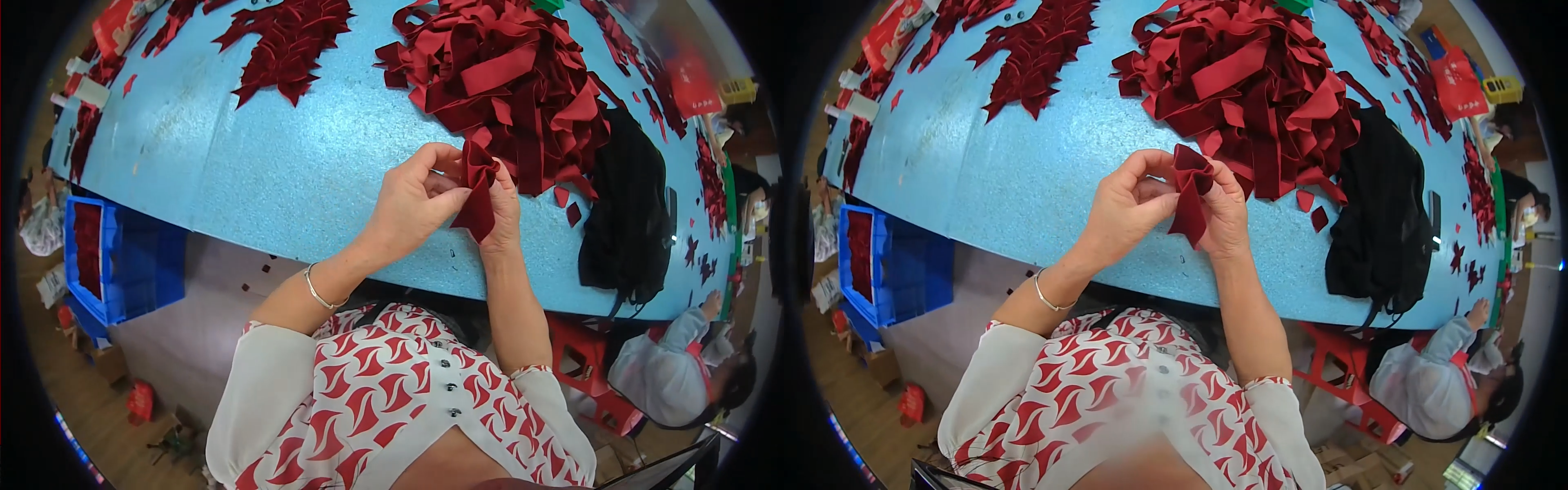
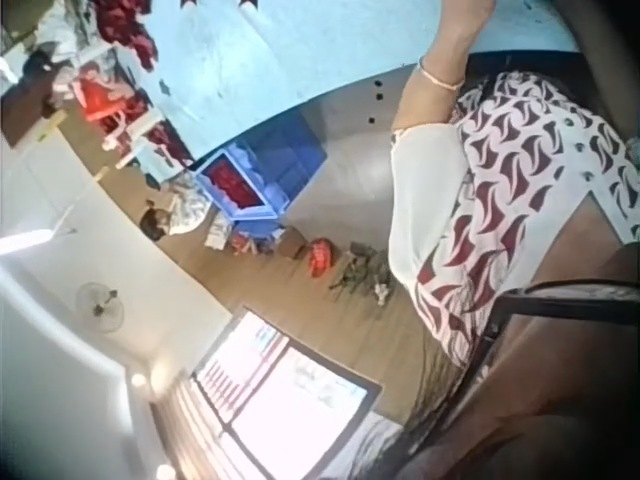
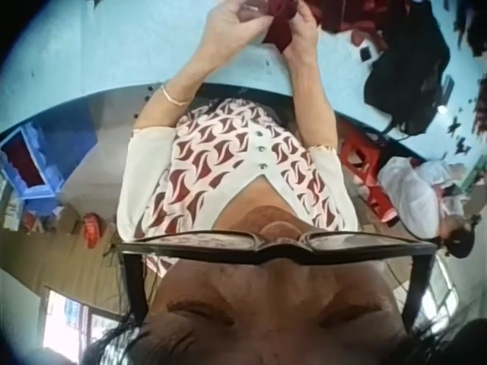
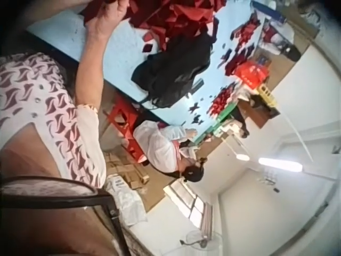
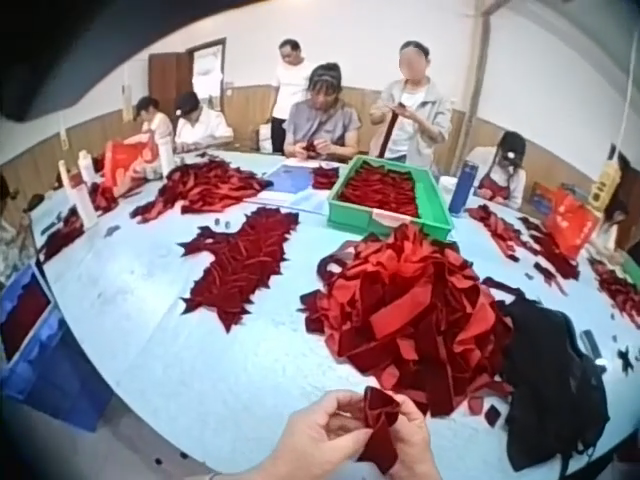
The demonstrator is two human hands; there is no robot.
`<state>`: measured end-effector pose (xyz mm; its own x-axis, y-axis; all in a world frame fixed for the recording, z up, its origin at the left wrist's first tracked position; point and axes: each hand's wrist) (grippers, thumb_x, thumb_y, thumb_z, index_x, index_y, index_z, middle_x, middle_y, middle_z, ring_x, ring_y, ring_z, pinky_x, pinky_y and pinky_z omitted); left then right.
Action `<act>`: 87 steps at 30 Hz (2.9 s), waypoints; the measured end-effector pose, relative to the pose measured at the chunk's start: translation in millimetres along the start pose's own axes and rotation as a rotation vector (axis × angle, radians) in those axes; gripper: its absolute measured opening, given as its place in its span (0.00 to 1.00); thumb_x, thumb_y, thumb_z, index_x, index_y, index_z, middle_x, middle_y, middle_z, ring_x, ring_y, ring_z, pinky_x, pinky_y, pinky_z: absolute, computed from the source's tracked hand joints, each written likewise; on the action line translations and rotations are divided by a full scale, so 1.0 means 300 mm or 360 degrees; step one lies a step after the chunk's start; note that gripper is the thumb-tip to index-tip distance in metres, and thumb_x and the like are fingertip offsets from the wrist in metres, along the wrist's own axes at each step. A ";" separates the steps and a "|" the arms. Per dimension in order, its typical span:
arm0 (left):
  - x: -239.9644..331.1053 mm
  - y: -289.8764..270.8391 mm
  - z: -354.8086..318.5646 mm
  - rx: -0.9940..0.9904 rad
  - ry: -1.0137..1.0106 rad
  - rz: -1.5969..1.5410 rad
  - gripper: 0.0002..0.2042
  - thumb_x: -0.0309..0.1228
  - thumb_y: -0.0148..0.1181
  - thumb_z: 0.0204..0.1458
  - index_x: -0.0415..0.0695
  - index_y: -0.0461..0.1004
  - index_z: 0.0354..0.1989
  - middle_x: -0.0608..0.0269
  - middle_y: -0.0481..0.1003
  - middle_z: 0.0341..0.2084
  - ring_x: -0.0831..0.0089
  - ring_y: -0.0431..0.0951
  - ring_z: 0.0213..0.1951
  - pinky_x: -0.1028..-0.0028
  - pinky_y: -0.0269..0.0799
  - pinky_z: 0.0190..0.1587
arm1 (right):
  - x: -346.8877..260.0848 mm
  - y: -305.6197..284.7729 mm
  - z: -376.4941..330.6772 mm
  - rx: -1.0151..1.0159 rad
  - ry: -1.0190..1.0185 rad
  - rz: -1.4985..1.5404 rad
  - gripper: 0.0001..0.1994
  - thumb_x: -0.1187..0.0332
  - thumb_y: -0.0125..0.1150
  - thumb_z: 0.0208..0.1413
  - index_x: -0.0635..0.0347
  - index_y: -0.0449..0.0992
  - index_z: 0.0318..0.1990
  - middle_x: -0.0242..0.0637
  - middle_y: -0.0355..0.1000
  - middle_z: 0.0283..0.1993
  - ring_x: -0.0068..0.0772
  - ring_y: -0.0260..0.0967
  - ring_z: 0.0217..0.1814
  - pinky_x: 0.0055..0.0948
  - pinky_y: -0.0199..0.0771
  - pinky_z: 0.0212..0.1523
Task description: Folding and shaping red fabric ribbons into decorative bows.
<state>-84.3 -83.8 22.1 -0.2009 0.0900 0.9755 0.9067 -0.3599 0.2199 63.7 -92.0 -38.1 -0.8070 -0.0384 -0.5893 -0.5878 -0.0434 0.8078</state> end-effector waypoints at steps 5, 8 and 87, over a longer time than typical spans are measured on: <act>0.006 0.011 -0.012 0.0143 0.0159 0.0192 0.16 0.18 0.55 0.43 0.38 0.64 0.43 0.61 0.71 0.33 0.78 0.75 0.33 0.79 0.71 0.36 | -0.011 0.053 0.011 -0.0097 0.0109 0.0065 0.14 0.72 0.59 0.47 0.62 0.70 0.43 0.38 0.71 0.43 0.30 0.70 0.42 0.27 0.72 0.44; -0.008 0.009 -0.008 0.0190 0.0294 0.0264 0.16 0.18 0.55 0.43 0.38 0.65 0.42 0.61 0.71 0.32 0.77 0.75 0.32 0.78 0.71 0.36 | -0.005 0.004 0.012 0.0064 0.0137 0.0118 0.15 0.72 0.60 0.46 0.62 0.69 0.43 0.38 0.71 0.43 0.30 0.70 0.43 0.28 0.72 0.44; -0.157 -0.068 0.081 0.0195 0.0047 -0.0820 0.05 0.19 0.53 0.48 0.42 0.66 0.31 0.59 0.73 0.32 0.71 0.74 0.34 0.75 0.71 0.36 | -0.003 0.074 -0.014 0.0390 -0.0478 -0.1494 0.02 0.76 0.52 0.41 0.64 0.67 0.23 0.38 0.64 0.42 0.26 0.63 0.39 0.22 0.62 0.39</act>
<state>-84.4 -58.0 -28.5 -0.6404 0.1996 0.7417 0.7243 -0.1645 0.6696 51.6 -97.1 -19.6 0.0259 0.1598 -0.9868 -0.9596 0.2805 0.0202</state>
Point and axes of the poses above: each hand's wrist, its own z-axis towards the middle knuckle, its own y-axis out of the palm, x = y × z
